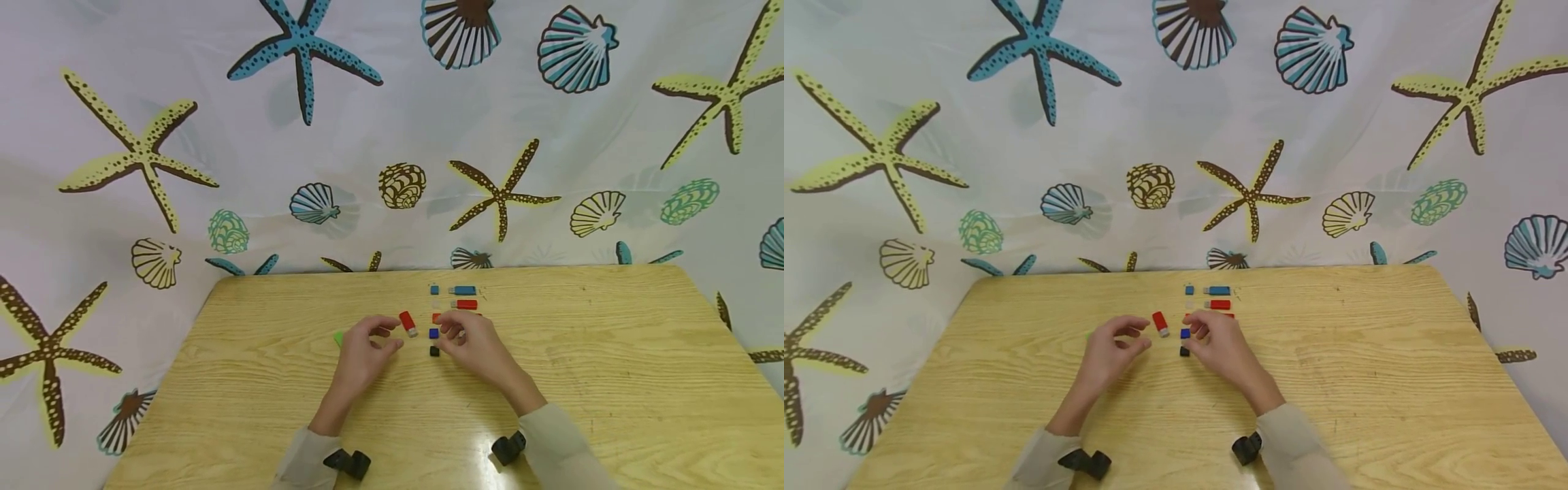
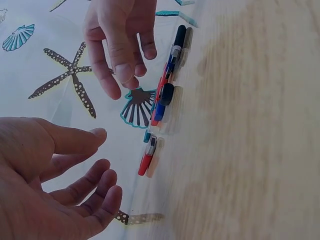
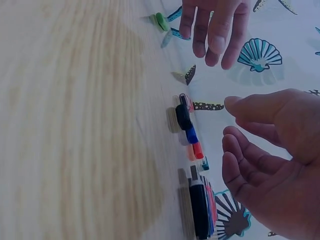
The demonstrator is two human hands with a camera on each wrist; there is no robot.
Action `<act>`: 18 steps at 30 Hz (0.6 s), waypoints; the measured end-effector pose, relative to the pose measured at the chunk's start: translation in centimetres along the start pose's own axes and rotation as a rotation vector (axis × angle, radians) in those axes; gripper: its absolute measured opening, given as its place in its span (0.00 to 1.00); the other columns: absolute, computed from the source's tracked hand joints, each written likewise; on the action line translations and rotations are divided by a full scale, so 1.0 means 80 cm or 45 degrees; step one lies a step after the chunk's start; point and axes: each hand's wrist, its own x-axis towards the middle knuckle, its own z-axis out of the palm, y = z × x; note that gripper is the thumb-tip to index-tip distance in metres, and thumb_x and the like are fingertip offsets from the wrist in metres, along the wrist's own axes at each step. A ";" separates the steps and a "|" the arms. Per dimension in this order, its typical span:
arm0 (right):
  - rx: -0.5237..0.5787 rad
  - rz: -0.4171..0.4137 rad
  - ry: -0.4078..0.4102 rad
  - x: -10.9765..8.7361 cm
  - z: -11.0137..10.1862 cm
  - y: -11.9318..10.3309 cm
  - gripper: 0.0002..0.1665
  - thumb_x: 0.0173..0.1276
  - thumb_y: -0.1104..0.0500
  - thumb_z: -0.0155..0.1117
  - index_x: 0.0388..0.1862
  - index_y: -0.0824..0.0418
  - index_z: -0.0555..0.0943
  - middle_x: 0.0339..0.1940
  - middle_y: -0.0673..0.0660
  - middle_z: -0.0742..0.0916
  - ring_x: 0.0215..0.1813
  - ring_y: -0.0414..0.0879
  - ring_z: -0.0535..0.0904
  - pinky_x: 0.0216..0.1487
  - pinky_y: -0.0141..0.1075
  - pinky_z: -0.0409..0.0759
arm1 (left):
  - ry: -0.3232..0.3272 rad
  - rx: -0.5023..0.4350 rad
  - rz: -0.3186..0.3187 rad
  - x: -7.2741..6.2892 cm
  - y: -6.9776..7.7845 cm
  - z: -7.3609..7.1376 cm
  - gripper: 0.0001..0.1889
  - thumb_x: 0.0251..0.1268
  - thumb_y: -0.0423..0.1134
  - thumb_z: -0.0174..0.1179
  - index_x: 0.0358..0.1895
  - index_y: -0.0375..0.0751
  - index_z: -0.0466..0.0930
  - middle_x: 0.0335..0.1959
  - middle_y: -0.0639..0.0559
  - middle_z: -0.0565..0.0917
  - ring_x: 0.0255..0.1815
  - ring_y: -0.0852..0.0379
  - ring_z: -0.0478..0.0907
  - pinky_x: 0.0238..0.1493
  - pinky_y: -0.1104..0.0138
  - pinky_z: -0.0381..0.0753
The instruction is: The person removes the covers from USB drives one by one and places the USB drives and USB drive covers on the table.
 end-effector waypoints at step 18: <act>-0.059 0.068 -0.048 0.035 0.029 -0.008 0.20 0.67 0.61 0.75 0.56 0.65 0.83 0.47 0.60 0.86 0.50 0.53 0.84 0.52 0.46 0.84 | -0.002 -0.040 -0.006 0.025 -0.018 0.005 0.17 0.61 0.22 0.70 0.53 0.32 0.85 0.51 0.36 0.85 0.52 0.41 0.82 0.48 0.51 0.85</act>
